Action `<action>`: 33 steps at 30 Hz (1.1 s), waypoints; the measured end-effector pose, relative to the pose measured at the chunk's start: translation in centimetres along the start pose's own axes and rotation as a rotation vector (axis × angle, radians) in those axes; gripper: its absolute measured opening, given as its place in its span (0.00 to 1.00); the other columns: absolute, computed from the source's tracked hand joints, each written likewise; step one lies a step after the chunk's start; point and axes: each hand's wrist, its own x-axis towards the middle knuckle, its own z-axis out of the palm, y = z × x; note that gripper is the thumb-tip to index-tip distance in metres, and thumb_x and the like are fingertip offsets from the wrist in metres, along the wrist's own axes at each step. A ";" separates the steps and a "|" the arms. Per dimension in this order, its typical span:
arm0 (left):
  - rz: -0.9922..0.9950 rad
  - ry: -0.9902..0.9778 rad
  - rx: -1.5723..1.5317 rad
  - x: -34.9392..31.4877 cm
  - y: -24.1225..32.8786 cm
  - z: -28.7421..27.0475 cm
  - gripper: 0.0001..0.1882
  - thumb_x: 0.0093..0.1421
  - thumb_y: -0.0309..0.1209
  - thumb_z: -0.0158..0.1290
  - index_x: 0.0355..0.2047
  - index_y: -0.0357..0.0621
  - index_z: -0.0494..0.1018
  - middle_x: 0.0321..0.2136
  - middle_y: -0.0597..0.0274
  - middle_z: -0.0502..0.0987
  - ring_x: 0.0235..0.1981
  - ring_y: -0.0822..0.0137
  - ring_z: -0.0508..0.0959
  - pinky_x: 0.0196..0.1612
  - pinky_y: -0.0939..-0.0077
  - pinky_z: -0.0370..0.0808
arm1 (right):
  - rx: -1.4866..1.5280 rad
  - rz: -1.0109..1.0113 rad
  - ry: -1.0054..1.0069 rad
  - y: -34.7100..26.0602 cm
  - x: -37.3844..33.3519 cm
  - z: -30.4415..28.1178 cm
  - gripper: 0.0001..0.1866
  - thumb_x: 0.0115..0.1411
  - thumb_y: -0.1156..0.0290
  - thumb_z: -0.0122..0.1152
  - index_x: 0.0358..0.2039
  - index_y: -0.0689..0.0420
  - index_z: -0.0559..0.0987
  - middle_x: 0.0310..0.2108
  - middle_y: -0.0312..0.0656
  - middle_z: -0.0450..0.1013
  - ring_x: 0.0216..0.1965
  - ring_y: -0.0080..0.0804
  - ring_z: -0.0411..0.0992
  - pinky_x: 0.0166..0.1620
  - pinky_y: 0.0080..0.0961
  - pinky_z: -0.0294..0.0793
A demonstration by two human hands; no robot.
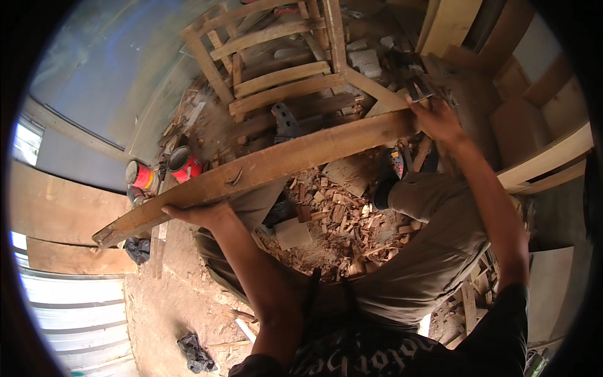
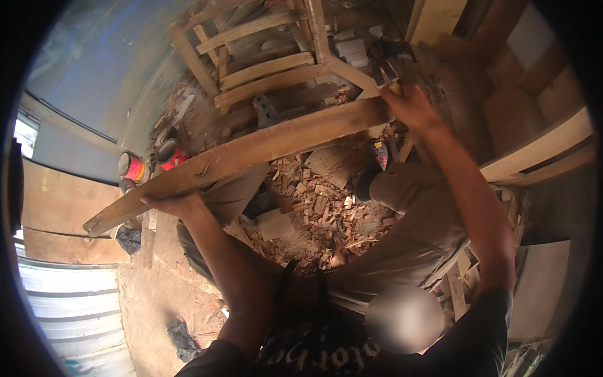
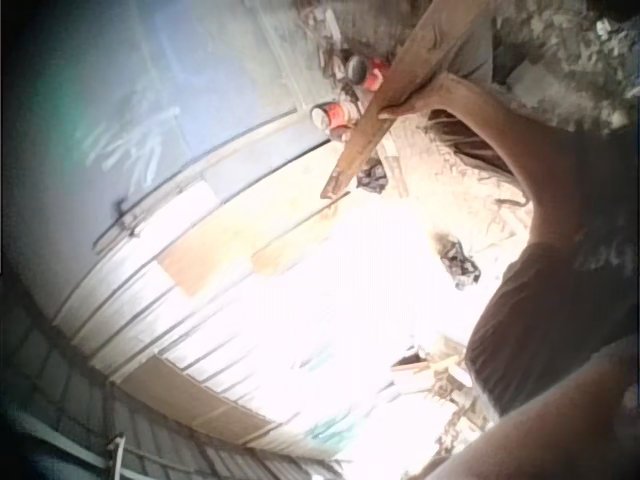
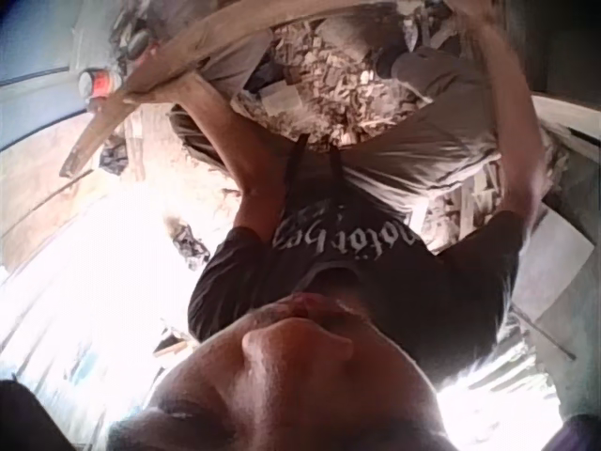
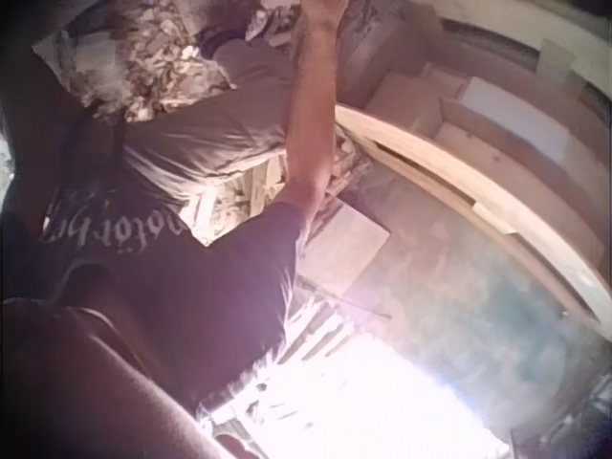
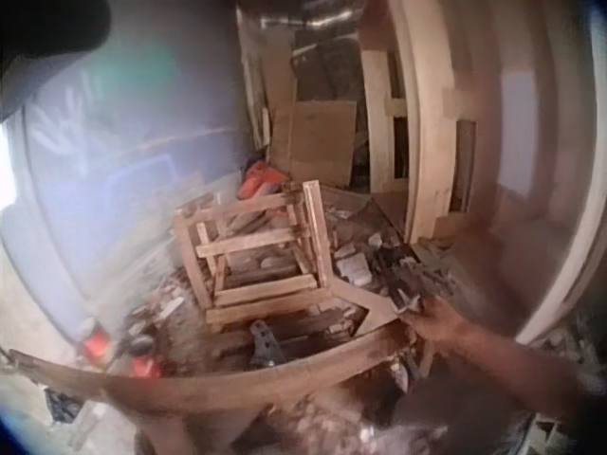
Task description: The person uses a hammer to pry apart and break a wooden pallet into smaller pieces. They repeatedly strike and lever the planks, separating them from the frame and generating wood debris.
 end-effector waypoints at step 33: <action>0.010 -0.045 -0.086 -1.0 3.2 1.6 0.44 0.61 0.69 0.46 0.65 0.50 0.61 0.55 0.55 0.71 0.55 0.55 0.74 0.60 0.57 0.72 | 0.319 0.226 -0.452 9.0 1.5 5.4 0.48 0.63 0.40 0.60 0.72 0.56 0.55 0.70 0.43 0.54 0.68 0.35 0.58 0.64 0.34 0.65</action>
